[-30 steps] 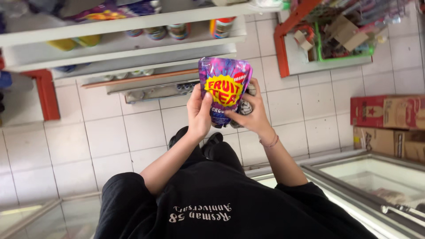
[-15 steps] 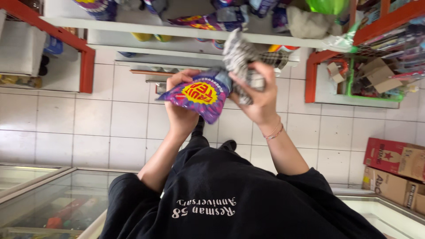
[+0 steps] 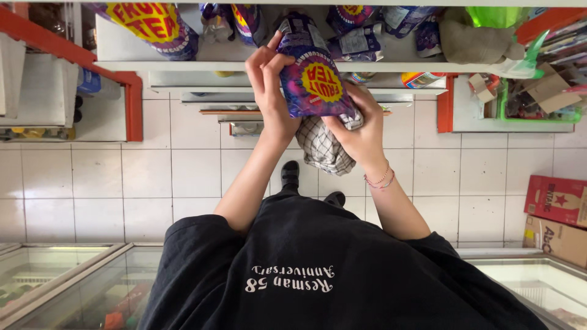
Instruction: The person cleans the glass door and metal frame of a chest freezer using a cloth and spray bottle. They then wipe the shelves of a nearby display unit, moving a snack package to reach the surface underneath.
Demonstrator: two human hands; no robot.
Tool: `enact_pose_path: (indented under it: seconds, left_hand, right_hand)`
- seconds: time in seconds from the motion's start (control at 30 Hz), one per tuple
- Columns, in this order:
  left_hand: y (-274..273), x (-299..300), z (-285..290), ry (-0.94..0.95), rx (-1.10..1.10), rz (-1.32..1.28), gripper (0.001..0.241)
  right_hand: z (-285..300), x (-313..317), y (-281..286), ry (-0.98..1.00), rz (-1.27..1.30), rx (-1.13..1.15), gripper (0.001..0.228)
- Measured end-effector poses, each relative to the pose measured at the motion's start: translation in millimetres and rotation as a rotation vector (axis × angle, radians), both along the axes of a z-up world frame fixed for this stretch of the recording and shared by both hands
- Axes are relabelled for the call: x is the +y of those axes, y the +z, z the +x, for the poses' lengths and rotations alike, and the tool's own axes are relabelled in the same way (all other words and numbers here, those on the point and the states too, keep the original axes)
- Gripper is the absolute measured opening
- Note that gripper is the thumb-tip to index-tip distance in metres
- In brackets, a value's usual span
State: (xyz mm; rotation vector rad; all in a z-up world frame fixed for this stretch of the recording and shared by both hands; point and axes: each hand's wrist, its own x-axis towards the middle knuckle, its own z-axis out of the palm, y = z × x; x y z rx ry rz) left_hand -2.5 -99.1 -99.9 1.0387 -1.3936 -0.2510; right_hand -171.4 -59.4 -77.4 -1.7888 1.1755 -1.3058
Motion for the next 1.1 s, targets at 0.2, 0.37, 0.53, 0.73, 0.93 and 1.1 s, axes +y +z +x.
enact_pose_path:
  seconds: [0.2, 0.37, 0.53, 0.73, 0.93, 1.1]
  left_hand:
    - [7, 1, 24, 0.017, -0.322, 0.122, 0.071]
    - [-19, 11, 21, -0.009, -0.253, 0.073, 0.060]
    - [-25, 6, 23, 0.061, -0.420, 0.080, 0.053]
    - [-33, 8, 28, 0.104, -0.412, 0.121, 0.052]
    - [-96, 32, 28, 0.067, -0.268, -0.307, 0.046]
    - [-67, 51, -27, -0.357, -0.383, -0.298, 0.036]
  right_hand:
    - [9, -13, -4, -0.068, 0.109, -0.033, 0.052]
    - [16, -23, -4, -0.087, 0.108, -0.005, 0.054]
    - [18, -33, -8, -0.125, 0.095, -0.007, 0.048]
    - [22, -27, -6, -0.145, 0.143, -0.085, 0.039]
    - [-3, -5, -18, -0.197, 0.166, -0.141, 0.023]
    - [-63, 24, -37, -0.345, 0.165, -0.132, 0.014]
